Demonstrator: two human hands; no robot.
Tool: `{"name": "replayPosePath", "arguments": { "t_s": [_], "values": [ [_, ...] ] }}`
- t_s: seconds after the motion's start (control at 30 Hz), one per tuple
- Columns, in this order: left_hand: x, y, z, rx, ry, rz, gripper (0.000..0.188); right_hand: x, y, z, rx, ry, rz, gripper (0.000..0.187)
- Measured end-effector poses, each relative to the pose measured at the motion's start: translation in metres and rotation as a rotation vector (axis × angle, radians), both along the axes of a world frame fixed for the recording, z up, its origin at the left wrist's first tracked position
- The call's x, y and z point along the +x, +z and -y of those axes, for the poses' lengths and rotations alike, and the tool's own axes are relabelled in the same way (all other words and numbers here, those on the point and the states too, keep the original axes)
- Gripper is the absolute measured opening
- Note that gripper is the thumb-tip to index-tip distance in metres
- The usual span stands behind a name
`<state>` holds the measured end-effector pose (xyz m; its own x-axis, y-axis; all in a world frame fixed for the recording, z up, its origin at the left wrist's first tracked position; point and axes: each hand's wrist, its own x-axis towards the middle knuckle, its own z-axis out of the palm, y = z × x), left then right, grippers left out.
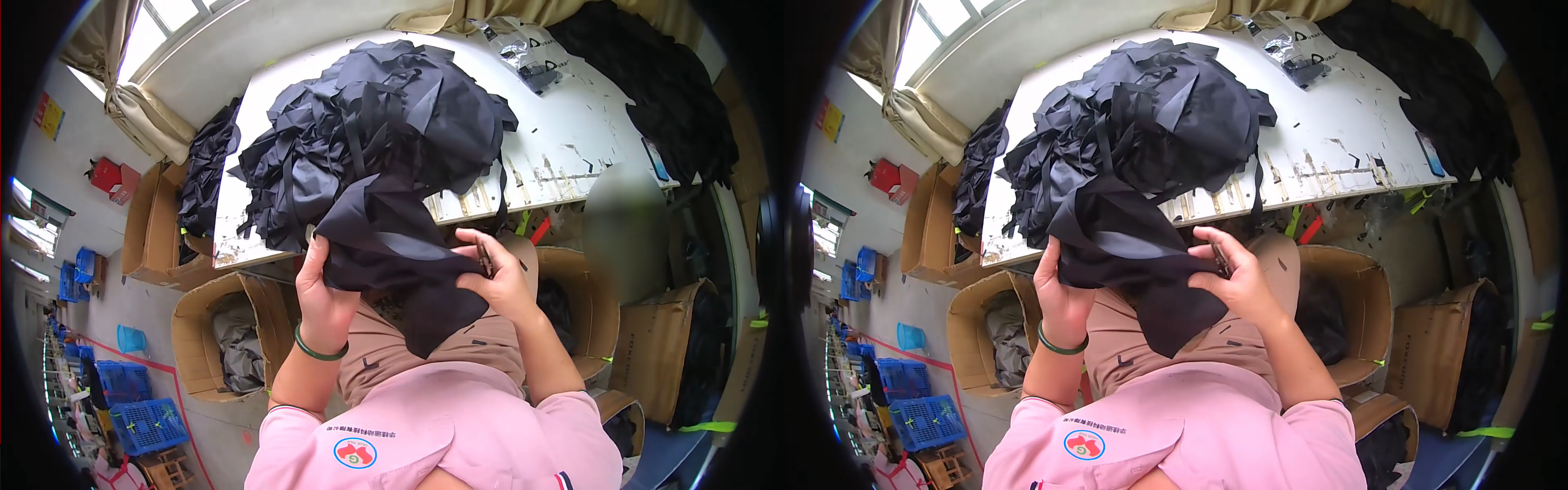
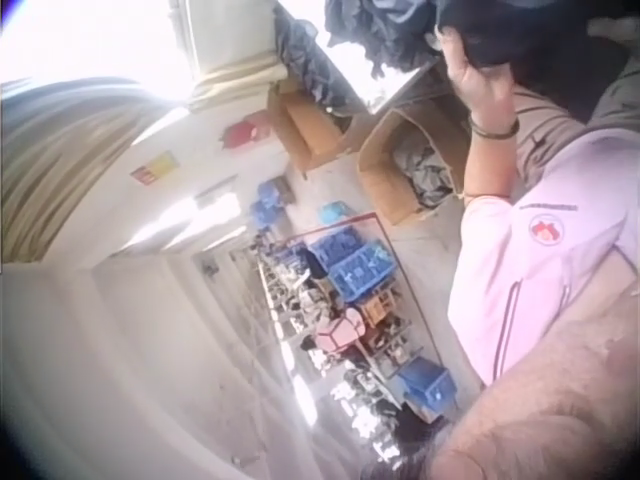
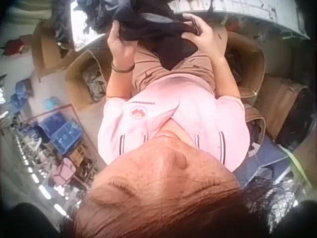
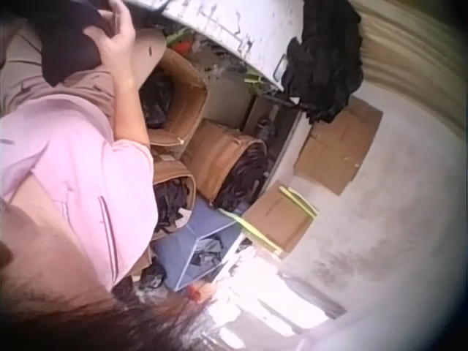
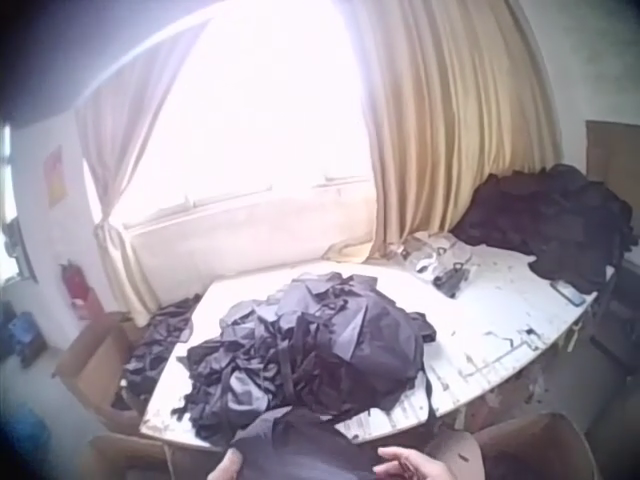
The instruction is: Manually trimming small black fabric pieces using scissors at a workshop table.
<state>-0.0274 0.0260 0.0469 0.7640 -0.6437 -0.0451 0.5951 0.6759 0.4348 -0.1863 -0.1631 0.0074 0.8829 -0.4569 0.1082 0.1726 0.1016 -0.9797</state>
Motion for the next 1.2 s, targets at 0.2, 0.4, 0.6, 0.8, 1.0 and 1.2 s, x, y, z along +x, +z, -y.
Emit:
{"name": "replayPosePath", "arguments": {
  "t_s": [0.2, 0.4, 0.6, 0.8, 1.0, 1.2],
  "values": [
    [-0.006, -0.002, -0.017, -0.32, -0.231, 0.422, 0.025, 0.001, 0.01, 0.021, -0.601, -0.354, -0.093, 0.014],
    [0.003, -0.019, -0.02, 0.01, -0.801, 0.819, 0.045, 0.001, 0.038, 0.037, -0.711, -0.43, 0.303, 0.022],
    [0.001, -0.036, 0.03, 0.519, -0.053, 0.915, 0.025, 0.0, 0.051, 0.017, -0.701, -0.263, 0.443, 0.021],
    [0.012, -0.033, 0.057, 0.616, 0.075, 1.37, 0.036, -0.009, 0.056, 0.008, -0.526, -0.074, 0.507, 0.022],
    [-0.016, -0.04, 0.046, 0.233, -0.603, 0.49, 0.017, -0.021, 0.057, 0.015, -0.334, 0.004, 0.577, 0.013],
    [-0.015, -0.039, 0.024, 0.076, -0.457, 0.258, 0.005, -0.033, 0.038, 0.045, -0.215, -0.075, 0.465, 0.006]
  ]
}}
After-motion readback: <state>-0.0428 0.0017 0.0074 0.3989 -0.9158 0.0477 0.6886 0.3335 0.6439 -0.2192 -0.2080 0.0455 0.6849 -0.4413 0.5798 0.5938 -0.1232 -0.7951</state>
